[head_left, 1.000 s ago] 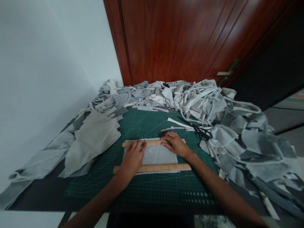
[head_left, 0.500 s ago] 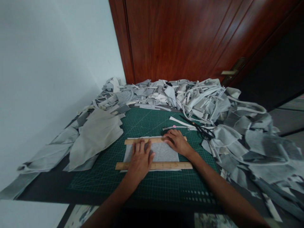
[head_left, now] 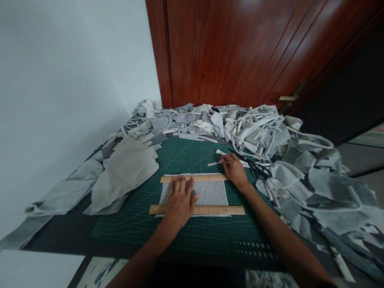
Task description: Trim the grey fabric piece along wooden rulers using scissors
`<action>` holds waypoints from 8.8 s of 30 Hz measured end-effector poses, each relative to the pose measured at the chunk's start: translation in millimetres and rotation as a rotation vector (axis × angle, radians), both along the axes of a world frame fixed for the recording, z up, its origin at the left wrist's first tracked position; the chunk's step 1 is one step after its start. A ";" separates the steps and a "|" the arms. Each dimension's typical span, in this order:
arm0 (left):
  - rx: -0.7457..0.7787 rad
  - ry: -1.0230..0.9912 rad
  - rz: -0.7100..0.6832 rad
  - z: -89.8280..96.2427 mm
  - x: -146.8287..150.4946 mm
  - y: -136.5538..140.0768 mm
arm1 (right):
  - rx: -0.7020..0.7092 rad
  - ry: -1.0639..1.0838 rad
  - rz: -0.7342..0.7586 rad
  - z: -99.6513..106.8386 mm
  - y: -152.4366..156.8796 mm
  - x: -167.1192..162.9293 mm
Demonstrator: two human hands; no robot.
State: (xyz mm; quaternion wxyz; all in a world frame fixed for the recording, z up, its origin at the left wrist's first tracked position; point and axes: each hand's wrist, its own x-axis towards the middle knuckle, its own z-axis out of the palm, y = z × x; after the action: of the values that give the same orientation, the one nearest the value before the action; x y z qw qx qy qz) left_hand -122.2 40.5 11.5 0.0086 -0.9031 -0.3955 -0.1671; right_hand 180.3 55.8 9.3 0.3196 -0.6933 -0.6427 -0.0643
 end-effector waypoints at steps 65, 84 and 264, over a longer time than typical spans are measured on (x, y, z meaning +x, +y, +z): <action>-0.050 0.031 0.042 -3.4 2.9 -8.3 | -0.595 -0.114 0.404 74.3 66.1 -219.8; 0.003 0.022 0.035 1.8 2.8 -4.1 | -0.679 -0.168 0.402 97.1 59.7 -213.5; -0.078 -0.026 -0.089 12.2 -27.4 110.8 | -0.232 -0.278 0.241 12.0 -32.6 9.1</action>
State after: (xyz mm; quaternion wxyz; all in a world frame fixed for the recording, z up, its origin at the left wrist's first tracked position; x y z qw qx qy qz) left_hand -149.6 151.4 23.8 -0.0394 -0.9172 -0.3611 -0.1636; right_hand 189.5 23.1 21.3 0.1513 -0.6281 -0.7619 -0.0462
